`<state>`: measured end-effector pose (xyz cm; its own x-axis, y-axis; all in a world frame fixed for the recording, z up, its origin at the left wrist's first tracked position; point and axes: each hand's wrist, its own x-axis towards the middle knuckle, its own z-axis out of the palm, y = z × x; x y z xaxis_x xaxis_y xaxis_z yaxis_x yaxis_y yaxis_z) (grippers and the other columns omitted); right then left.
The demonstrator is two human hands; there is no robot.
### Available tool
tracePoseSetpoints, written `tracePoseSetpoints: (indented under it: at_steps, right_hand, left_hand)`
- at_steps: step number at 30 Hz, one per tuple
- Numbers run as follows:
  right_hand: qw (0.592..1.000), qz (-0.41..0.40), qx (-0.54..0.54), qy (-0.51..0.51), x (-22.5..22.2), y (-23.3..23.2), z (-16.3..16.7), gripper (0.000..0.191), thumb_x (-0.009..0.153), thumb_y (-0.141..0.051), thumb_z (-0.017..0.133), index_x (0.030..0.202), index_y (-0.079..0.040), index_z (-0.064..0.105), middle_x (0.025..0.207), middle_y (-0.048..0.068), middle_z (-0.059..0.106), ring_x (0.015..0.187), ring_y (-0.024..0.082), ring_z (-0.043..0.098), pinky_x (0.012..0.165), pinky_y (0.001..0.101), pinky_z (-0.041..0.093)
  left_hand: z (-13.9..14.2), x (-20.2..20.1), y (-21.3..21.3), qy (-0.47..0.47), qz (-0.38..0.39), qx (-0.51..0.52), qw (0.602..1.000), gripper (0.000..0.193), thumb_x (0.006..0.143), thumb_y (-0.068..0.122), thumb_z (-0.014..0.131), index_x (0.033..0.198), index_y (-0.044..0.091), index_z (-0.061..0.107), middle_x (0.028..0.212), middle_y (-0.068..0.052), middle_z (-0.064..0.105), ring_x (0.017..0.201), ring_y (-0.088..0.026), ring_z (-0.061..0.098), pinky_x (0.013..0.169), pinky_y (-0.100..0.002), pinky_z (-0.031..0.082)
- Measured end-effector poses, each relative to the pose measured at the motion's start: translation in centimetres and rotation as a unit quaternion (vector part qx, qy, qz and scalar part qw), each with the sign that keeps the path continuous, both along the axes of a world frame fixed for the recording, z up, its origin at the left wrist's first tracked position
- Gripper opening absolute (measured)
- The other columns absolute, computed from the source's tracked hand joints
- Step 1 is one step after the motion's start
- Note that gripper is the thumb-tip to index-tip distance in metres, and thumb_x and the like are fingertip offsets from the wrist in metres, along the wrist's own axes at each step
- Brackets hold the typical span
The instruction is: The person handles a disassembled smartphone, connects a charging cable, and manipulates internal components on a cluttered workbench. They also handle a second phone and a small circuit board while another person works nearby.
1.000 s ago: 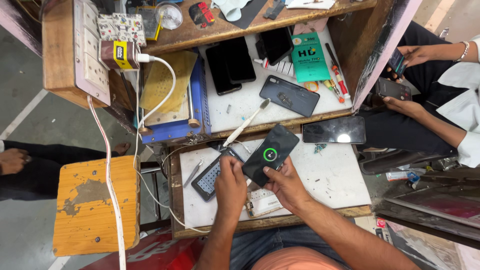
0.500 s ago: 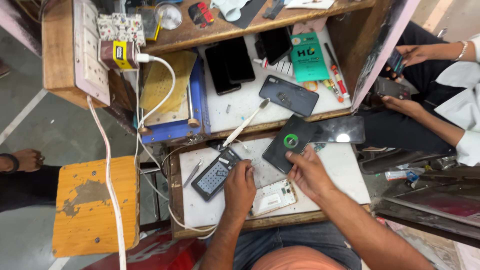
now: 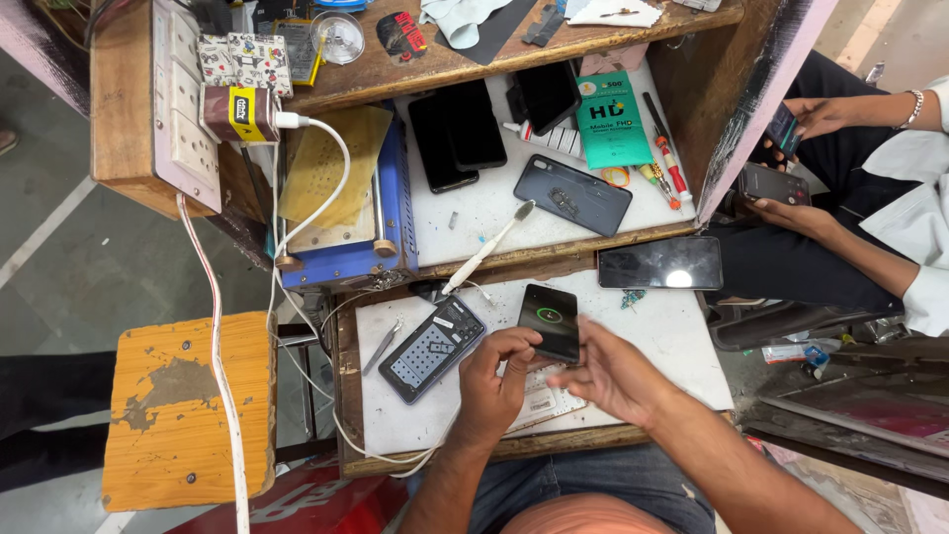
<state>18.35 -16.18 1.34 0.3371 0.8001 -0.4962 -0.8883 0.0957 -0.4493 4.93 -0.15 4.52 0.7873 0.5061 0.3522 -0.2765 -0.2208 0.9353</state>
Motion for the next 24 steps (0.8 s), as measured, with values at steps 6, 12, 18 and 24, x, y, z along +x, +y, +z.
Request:
tracePoseSetpoints:
  at_steps: [6, 12, 18, 24]
  right_hand:
    - [0.673, -0.004, -0.227, -0.704, 0.3, -1.6, 2.9, 0.028, 0.092, -0.021, 0.072, 0.116, -0.005, 0.07, 0.106, 0.012, 0.077, 0.1, 0.029, 0.073, 0.087, 0.0406, 0.059]
    - [0.615, -0.054, -0.066, -0.784, 0.4, 1.3, 5.8, 0.042, 0.079, -0.011, 0.082, 0.118, -0.004, 0.069, 0.121, 0.011, 0.074, 0.127, 0.033, 0.065, 0.107, 0.0429, 0.051]
    - [0.653, -0.06, -0.084, -0.75, -0.2, 3.3, 4.6, 0.033, 0.085, -0.005, 0.08, 0.117, -0.009, 0.074, 0.118, 0.009, 0.078, 0.115, 0.026, 0.074, 0.11, 0.0415, 0.054]
    - [0.682, -0.061, -0.094, -0.723, -0.3, 3.3, 3.9, 0.032, 0.088, -0.005, 0.077, 0.12, -0.01, 0.073, 0.119, 0.01, 0.077, 0.114, 0.025, 0.075, 0.1, 0.0354, 0.059]
  left_hand:
    - [1.3, 1.2, -0.8, 0.051, 0.042, -0.105, 0.992, 0.012, 0.104, 0.01, 0.063, 0.106, -0.002, 0.058, 0.105, -0.012, 0.075, 0.084, -0.013, 0.073, 0.075, -0.026, 0.063]
    - [2.6, 1.4, -0.2, 0.075, 0.043, -0.161, 0.983, 0.012, 0.104, 0.01, 0.062, 0.108, -0.001, 0.06, 0.103, -0.011, 0.076, 0.08, -0.01, 0.071, 0.072, -0.024, 0.059]
    - [3.0, 0.3, 1.1, 0.044, 0.099, -0.112, 0.988, 0.011, 0.099, 0.004, 0.069, 0.107, -0.004, 0.068, 0.12, -0.008, 0.069, 0.079, -0.008, 0.06, 0.067, -0.023, 0.051]
    - [2.7, -1.4, 3.1, 0.033, 0.08, -0.256, 0.963, 0.014, 0.094, -0.002, 0.072, 0.108, -0.003, 0.073, 0.097, -0.008, 0.07, 0.077, -0.011, 0.062, 0.068, -0.025, 0.053]
